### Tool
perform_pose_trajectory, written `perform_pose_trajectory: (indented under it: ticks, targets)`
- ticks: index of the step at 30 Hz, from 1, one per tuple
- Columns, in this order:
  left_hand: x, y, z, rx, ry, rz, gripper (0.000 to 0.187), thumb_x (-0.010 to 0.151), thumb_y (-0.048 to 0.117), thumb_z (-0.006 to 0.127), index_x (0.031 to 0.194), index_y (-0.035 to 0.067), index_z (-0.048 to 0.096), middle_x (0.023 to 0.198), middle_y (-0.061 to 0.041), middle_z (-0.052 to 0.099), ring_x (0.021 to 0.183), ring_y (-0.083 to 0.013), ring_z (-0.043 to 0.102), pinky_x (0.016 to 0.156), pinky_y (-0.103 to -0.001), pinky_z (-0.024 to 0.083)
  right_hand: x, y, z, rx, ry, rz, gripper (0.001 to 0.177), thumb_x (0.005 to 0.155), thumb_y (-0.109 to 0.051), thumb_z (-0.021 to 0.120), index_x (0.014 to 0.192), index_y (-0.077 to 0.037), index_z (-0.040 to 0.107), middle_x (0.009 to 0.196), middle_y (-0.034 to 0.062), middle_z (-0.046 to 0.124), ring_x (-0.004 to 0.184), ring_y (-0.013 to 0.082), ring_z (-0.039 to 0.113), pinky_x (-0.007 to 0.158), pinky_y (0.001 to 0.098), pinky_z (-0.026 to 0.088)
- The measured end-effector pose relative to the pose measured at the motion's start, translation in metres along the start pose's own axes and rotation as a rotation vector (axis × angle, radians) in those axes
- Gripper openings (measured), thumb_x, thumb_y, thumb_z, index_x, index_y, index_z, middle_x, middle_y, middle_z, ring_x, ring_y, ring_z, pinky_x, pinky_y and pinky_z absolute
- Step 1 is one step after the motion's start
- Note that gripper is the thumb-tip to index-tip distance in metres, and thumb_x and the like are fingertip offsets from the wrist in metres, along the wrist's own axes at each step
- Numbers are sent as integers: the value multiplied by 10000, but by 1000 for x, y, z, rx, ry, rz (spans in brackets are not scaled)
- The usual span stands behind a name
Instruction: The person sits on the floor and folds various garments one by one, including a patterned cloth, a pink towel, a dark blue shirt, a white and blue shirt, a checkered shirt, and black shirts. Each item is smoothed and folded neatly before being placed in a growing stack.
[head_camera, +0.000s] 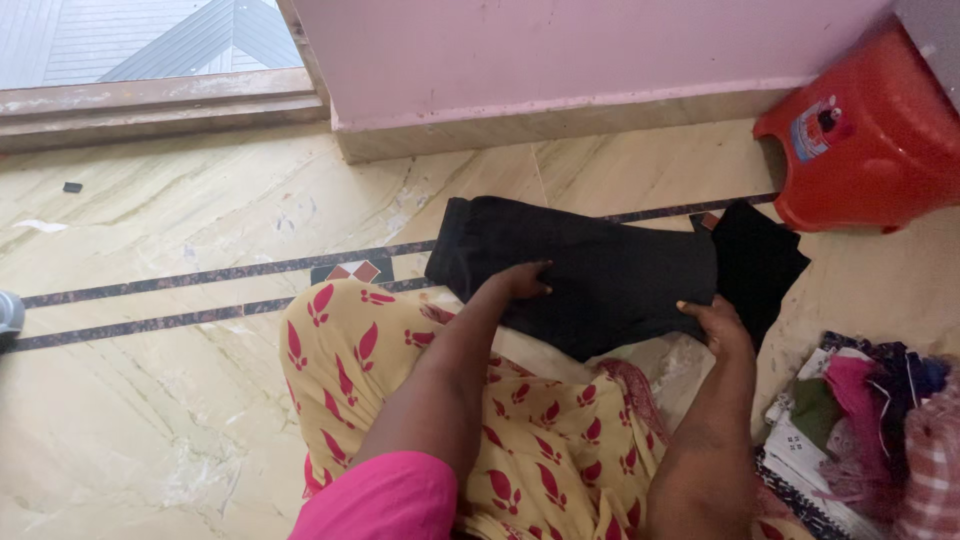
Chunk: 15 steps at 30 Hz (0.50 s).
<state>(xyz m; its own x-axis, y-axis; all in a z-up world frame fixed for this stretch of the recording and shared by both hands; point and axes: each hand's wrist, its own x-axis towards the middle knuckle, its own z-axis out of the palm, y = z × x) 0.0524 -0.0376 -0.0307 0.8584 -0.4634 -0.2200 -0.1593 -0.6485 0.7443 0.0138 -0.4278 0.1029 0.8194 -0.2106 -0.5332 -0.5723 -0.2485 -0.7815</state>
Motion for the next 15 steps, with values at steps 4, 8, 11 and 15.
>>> perform_pose_trajectory:
  ticks: [4,8,11,15]
  targets:
    - [13,-7,-49,-155,531,-35,364,923,240,664,1260,105,694,1244,-167,734,1176,-357,679,1016,-404,531,-10,-41,64,-277,11,-340,639,852,-87,736,1464,-12,570,1397,172,690,1243,309,656,1038,402,493]
    - [-3,-10,-123,-277,974,-137,330,920,120,574,1231,112,683,1231,-204,701,1178,-396,649,987,-461,525,-57,-92,178,-788,113,-563,656,941,-255,728,1461,20,438,1330,320,599,1212,460,595,1019,488,480]
    - [-23,-9,-164,-213,1127,-331,342,907,88,556,1220,155,675,1246,-210,645,1146,-428,624,950,-504,509,-115,-89,264,-822,-148,-445,764,999,-369,576,1680,-238,255,1343,273,653,1228,438,636,1063,514,502]
    - [-43,-18,-172,-212,1189,-455,341,906,105,561,1227,170,653,1265,-185,613,1159,-418,614,953,-517,506,-144,-55,313,-865,-419,-620,857,993,-497,609,1612,-195,100,1637,215,178,1389,391,414,1049,503,440]
